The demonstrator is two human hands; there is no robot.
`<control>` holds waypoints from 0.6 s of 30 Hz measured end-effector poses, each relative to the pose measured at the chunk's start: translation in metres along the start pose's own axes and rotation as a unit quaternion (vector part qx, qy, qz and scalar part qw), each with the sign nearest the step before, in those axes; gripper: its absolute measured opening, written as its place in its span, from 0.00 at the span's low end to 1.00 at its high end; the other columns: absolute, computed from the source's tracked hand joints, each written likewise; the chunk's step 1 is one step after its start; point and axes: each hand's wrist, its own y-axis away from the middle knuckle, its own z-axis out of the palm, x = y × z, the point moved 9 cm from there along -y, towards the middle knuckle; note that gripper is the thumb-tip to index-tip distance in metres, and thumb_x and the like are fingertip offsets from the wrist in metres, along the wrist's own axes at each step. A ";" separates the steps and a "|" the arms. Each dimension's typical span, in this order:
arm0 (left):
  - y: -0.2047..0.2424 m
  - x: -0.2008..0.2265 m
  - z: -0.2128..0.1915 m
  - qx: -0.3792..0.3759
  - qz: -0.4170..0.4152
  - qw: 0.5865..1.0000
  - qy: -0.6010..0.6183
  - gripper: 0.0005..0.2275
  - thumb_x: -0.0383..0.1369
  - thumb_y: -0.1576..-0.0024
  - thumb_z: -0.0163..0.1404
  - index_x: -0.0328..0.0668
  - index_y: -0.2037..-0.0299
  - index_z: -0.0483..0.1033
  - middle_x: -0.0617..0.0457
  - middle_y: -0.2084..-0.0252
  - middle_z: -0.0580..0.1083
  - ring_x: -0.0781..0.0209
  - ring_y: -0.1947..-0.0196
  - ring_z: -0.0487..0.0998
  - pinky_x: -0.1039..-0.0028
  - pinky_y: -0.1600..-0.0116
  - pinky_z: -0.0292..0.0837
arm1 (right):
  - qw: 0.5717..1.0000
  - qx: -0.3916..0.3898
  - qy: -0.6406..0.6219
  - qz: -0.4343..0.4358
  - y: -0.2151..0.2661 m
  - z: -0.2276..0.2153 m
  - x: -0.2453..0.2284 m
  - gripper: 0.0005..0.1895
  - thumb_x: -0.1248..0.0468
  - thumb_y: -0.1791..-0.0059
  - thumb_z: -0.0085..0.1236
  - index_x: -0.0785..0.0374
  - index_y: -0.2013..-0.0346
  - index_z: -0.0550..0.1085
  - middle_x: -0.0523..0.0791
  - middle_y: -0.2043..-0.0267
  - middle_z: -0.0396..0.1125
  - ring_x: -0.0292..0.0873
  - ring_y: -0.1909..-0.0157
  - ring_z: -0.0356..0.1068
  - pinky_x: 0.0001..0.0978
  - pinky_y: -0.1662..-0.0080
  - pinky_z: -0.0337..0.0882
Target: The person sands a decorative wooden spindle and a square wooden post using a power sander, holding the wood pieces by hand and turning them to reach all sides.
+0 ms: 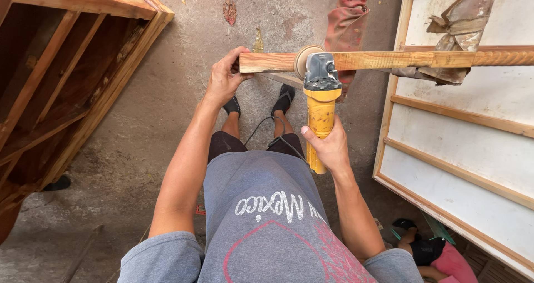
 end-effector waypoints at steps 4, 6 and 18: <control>-0.001 0.002 0.000 0.003 -0.022 1.000 -0.018 0.23 0.21 0.47 0.63 0.42 0.41 0.72 0.54 0.55 0.80 0.67 0.55 0.81 0.74 0.50 0.82 | 1.000 0.012 -0.019 -0.014 0.003 -0.003 -0.001 0.32 0.53 0.56 0.69 0.70 0.47 0.69 0.52 0.56 0.75 0.46 0.54 0.77 0.40 0.52 0.76; -0.001 0.001 -0.002 0.005 -0.041 0.999 -0.027 0.23 0.22 0.48 0.63 0.42 0.42 0.72 0.54 0.55 0.80 0.68 0.56 0.81 0.75 0.52 0.81 | 1.000 0.007 -0.013 -0.007 0.006 0.001 -0.003 0.32 0.54 0.56 0.70 0.69 0.47 0.69 0.51 0.56 0.75 0.46 0.55 0.78 0.40 0.52 0.77; 0.002 0.001 0.000 -0.008 -0.042 0.999 0.015 0.24 0.17 0.47 0.61 0.40 0.40 0.71 0.54 0.53 0.79 0.68 0.53 0.80 0.75 0.48 0.80 | 0.998 -0.048 0.042 -0.007 0.012 0.039 -0.012 0.34 0.49 0.59 0.69 0.68 0.49 0.68 0.54 0.60 0.77 0.51 0.57 0.80 0.43 0.54 0.77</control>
